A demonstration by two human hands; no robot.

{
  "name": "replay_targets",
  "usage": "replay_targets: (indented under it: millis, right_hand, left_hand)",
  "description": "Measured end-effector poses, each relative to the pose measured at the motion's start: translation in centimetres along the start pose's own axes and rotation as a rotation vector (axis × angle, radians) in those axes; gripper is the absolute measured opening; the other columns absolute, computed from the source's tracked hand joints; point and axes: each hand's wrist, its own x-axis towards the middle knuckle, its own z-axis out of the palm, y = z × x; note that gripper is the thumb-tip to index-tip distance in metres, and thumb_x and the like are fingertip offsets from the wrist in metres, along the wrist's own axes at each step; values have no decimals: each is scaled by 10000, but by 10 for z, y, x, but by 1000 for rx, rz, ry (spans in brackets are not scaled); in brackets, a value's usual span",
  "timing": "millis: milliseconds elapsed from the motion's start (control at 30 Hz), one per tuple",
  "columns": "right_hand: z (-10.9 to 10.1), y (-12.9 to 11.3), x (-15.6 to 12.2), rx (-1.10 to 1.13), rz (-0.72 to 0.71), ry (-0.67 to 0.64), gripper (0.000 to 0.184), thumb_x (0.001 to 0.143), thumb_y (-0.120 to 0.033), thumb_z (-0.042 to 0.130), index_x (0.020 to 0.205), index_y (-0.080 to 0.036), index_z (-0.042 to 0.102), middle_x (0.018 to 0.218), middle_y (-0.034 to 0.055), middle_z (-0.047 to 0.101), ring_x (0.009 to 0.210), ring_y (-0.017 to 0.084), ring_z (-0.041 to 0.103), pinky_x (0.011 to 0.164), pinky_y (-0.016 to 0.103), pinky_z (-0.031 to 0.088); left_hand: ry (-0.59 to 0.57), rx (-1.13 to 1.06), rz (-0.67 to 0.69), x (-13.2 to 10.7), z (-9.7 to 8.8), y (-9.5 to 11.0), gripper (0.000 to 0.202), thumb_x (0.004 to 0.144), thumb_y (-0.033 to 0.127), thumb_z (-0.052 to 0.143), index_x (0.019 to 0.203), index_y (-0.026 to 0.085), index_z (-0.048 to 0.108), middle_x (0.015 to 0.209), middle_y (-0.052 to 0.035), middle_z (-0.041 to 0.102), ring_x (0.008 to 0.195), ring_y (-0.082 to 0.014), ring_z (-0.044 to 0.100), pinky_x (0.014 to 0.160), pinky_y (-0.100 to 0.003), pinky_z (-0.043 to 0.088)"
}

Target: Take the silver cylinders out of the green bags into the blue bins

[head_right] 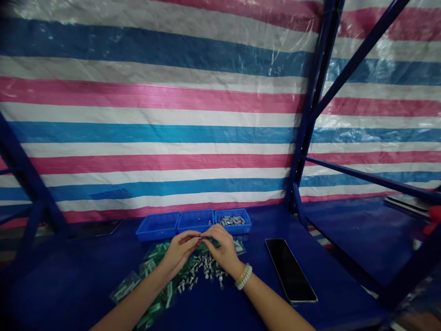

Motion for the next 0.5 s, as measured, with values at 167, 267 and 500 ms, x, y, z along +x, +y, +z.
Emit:
replay_targets:
  millis: [167,267,500]
  right_hand:
    - [-3,-6,1,-3,-8,-23,110,907,-150,585,913,-212,676,823,41,675,807,192,607,793,358,478]
    - [-3,-8,1,-11,26,-27,94,914,-173,573,906,-207,661,823,44,656,814,197,594,797,361,469]
    - [-1,-9,1,-5,156,-28,176,949,-258,513,811,-197,603,777,32,601,762,181,562,728,308,451]
  left_hand:
    - [-72,-4,-22,-4,1,2,349,580,308,881,854,141,743,777,-43,737,727,-142,661,746,-252,520]
    - [-155,5,3,-9,5,4,343,618,286,859,894,157,700,835,-34,713,746,-144,653,745,-267,516]
    - [-58,298,186,-12,11,-2,233,680,282,786,813,174,628,752,8,647,698,-139,622,700,-252,501]
